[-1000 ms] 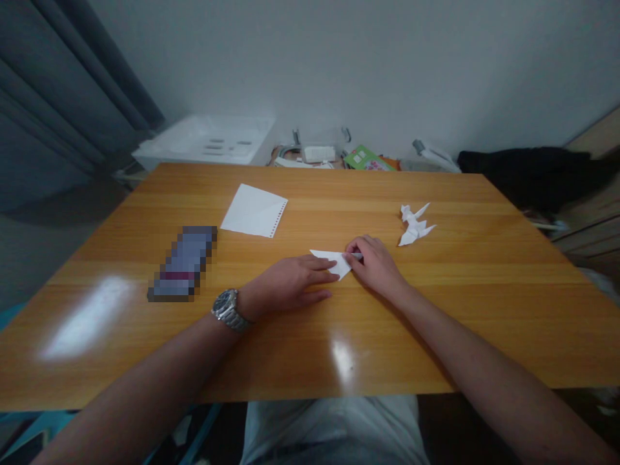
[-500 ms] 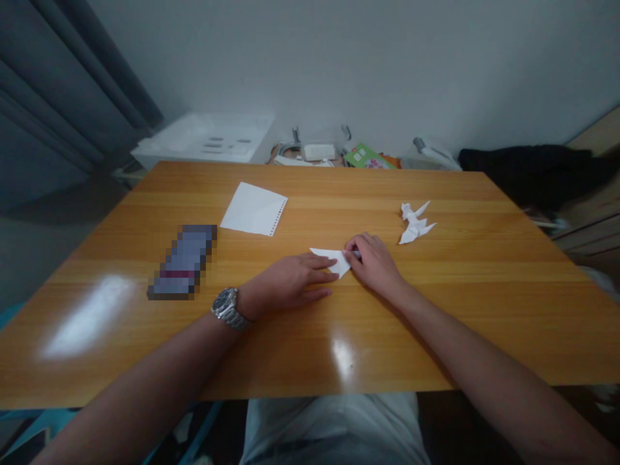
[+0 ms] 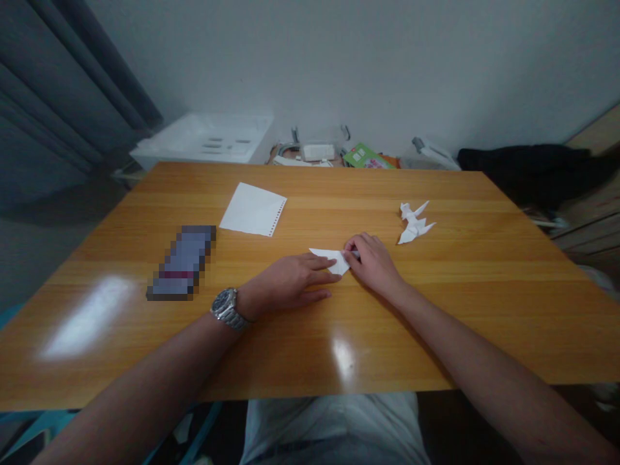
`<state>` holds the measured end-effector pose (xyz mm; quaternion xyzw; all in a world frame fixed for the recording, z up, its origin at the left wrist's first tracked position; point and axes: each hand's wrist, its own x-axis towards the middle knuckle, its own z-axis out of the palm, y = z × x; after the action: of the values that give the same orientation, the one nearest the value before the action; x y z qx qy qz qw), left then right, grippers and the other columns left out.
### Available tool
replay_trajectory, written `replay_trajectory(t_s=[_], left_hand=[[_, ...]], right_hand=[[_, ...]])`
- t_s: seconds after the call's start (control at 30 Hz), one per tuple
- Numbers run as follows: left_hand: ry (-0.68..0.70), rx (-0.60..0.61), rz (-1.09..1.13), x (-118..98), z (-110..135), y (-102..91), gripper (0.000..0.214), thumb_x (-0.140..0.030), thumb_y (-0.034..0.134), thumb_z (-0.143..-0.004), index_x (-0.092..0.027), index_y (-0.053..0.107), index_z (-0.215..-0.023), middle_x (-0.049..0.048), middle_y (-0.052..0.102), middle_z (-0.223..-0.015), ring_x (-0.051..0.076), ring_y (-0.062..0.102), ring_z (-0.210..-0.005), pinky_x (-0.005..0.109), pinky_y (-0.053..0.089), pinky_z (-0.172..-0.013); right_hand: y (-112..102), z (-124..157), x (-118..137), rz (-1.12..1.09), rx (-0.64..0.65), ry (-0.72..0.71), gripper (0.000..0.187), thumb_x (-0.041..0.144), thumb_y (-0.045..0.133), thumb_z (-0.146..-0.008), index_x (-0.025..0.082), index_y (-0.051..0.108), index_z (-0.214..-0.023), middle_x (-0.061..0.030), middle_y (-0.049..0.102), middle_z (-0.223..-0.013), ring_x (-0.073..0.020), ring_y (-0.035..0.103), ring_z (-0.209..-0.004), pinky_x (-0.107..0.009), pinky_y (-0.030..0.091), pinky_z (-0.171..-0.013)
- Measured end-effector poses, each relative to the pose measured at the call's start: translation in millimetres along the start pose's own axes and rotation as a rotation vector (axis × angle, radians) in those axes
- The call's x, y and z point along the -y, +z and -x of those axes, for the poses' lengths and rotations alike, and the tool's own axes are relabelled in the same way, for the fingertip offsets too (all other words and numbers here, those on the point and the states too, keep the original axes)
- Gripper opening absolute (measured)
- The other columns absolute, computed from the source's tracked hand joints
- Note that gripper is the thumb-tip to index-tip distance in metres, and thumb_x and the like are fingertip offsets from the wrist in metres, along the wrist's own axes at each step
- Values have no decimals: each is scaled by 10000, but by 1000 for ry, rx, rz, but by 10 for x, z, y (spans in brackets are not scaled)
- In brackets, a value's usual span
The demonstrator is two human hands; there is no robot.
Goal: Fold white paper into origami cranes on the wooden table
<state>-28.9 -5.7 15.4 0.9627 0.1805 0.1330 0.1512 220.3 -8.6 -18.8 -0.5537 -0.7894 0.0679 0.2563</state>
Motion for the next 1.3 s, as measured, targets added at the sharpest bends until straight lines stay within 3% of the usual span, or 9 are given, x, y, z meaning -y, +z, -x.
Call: replay_trajectory(t_s=[0.47, 0.73, 1.3], left_hand=[[3, 39, -132, -23, -57, -3, 349, -389, 493, -1041, -254, 671, -1308, 119, 582, -1447, 279, 617, -1236, 460, 493, -1084], [-45, 63, -70, -4, -48, -37, 419, -355, 464, -1064, -241, 545, -1459, 102, 571, -1483, 240, 570, -1336, 409, 461, -1134], [-53, 68, -149, -65, -37, 8, 443, -420, 489, -1044, -245, 541, -1448, 74, 528, -1520, 261, 549, -1317, 427, 420, -1146]], right_hand=[[5, 5, 2, 25, 4, 12, 90, 260, 546, -979, 217, 588, -912, -96, 661, -965, -283, 571, -914, -401, 412, -829], [23, 5, -20, 19, 7, 5, 82, 257, 550, -981, 214, 595, -927, -92, 662, -974, -270, 577, -921, -387, 411, -834], [36, 8, -14, 52, -4, 1, 117, 299, 552, -997, 207, 596, -939, -78, 646, -972, -264, 570, -901, -375, 406, -815]])
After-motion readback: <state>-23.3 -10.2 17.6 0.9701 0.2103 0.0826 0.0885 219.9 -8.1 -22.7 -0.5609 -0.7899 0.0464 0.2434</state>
